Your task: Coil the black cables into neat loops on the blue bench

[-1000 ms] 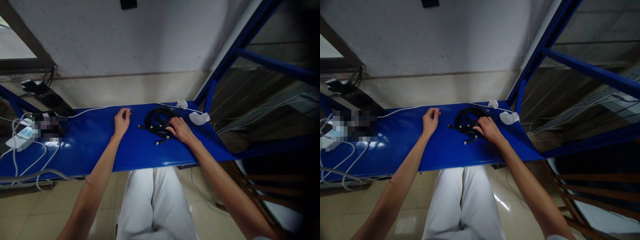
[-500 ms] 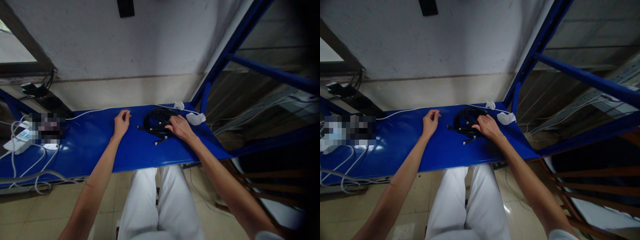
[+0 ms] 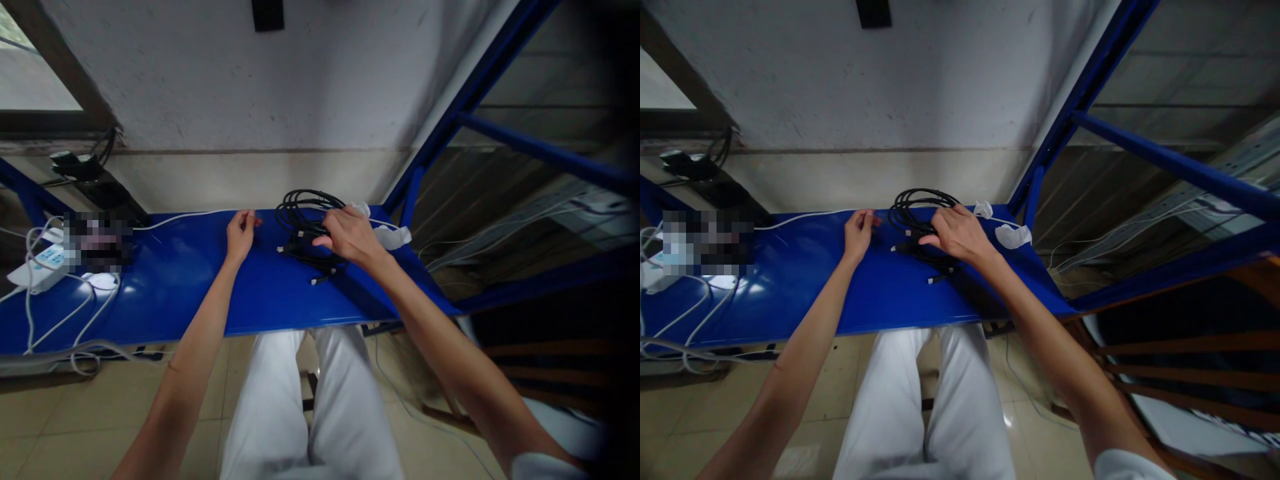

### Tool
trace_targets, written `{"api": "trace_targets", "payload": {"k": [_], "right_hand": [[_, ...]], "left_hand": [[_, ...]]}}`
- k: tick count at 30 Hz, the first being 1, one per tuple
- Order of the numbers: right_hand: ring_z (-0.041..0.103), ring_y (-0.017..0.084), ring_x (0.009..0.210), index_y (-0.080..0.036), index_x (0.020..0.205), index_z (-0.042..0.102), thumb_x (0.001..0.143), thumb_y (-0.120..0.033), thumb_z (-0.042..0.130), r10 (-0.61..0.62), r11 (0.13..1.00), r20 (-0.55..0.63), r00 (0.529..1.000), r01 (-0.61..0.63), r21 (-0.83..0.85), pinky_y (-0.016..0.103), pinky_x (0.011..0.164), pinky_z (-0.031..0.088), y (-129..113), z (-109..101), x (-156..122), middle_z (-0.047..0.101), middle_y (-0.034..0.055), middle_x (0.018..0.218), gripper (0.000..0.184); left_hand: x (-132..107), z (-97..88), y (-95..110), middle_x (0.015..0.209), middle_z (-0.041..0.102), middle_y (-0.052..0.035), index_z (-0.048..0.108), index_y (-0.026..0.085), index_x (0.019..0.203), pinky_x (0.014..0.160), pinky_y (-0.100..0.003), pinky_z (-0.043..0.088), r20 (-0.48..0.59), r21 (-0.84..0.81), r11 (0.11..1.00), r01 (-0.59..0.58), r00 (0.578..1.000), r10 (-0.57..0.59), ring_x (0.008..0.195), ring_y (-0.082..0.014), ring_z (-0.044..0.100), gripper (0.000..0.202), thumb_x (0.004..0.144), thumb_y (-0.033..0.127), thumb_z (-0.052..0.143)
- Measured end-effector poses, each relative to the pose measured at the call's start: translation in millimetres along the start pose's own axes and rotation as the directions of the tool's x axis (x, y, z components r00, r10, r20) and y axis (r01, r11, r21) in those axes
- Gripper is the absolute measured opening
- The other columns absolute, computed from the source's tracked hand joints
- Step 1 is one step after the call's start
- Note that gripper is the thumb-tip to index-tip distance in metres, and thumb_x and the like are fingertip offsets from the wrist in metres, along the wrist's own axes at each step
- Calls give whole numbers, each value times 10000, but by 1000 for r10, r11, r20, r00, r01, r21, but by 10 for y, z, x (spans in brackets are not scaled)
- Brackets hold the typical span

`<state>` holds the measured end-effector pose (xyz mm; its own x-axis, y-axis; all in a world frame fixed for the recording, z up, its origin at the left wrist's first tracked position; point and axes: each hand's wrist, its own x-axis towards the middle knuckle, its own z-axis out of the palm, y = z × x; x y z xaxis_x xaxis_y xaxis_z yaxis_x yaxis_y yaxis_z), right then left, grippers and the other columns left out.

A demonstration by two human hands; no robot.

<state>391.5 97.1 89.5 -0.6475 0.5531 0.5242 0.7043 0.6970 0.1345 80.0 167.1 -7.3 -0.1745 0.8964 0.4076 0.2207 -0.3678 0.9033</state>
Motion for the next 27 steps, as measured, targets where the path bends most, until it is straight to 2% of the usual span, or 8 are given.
{"api": "trace_targets", "payload": {"k": [2, 6, 8, 11, 15, 17, 23, 27], "right_hand": [[581, 284, 876, -175, 1018, 642, 1076, -766, 209, -73, 996, 2, 997, 73, 54, 414, 835, 377, -207, 118, 171, 648, 121, 937, 736], [560, 258, 823, -175, 963, 629, 1073, -764, 308, -261, 961, -42, 964, 264, 83, 390, 802, 357, -643, 508, 465, 656, 97, 881, 680], [561, 245, 802, -174, 952, 629, 1080, -747, 342, -349, 933, -52, 936, 352, 69, 380, 785, 349, -813, 700, 544, 664, 83, 854, 653], [581, 229, 799, -168, 946, 632, 1089, -734, 361, -419, 902, -69, 905, 423, 79, 369, 778, 344, -951, 887, 555, 682, 80, 868, 643], [594, 221, 786, -169, 929, 630, 1100, -717, 372, -411, 899, -100, 906, 421, 121, 360, 772, 348, -963, 936, 449, 697, 74, 863, 630], [594, 219, 782, -173, 920, 628, 1098, -716, 383, -383, 905, -90, 919, 393, 162, 355, 774, 353, -954, 919, 398, 703, 70, 851, 622], [658, 238, 880, -168, 945, 638, 1078, -733, 436, -320, 899, -19, 947, 310, 309, 351, 826, 384, -993, 905, 352, 730, 82, 876, 615], [677, 233, 821, -164, 956, 640, 1065, -750, 432, -294, 900, 10, 956, 273, 341, 354, 846, 411, -1025, 930, 343, 739, 75, 840, 632]], "left_hand": [[74, -108, 6, 1073, 803, -142, 711, 183, 1216, 803, -346, 625, 64, -114, 981, 157, 987, -150, 965, -247, 786, 682, 967, 807, 596], [216, -408, 70, 1194, 798, -222, 703, 157, 1339, 869, -444, 669, 308, -230, 885, 405, 893, -329, 1065, -323, 805, 997, 916, 983, 340], [246, -527, 123, 1249, 791, -236, 726, 165, 1337, 917, -479, 667, 420, -208, 863, 460, 839, -346, 1121, -354, 796, 1029, 907, 997, 298], [234, -594, 185, 1291, 792, -212, 764, 196, 1319, 997, -492, 643, 500, -125, 869, 478, 787, -361, 1184, -366, 778, 910, 920, 947, 442], [180, -529, 177, 1274, 806, -187, 826, 185, 1208, 1140, -506, 565, 492, -19, 927, 375, 810, -318, 1242, -358, 752, 671, 816, 729, 840], [162, -493, 148, 1261, 813, -174, 856, 189, 1122, 1176, -530, 536, 477, 11, 939, 344, 824, -307, 1236, -359, 752, 597, 730, 629, 948], [111, -496, 128, 1229, 827, -144, 882, 223, 1070, 1169, -544, 550, 415, 53, 955, 290, 864, -285, 1198, -346, 767, 493, 709, 544, 980], [76, -496, 154, 1202, 835, -139, 887, 228, 1043, 1162, -559, 554, 383, 65, 961, 268, 883, -272, 1181, -352, 773, 494, 698, 569, 982]]}}
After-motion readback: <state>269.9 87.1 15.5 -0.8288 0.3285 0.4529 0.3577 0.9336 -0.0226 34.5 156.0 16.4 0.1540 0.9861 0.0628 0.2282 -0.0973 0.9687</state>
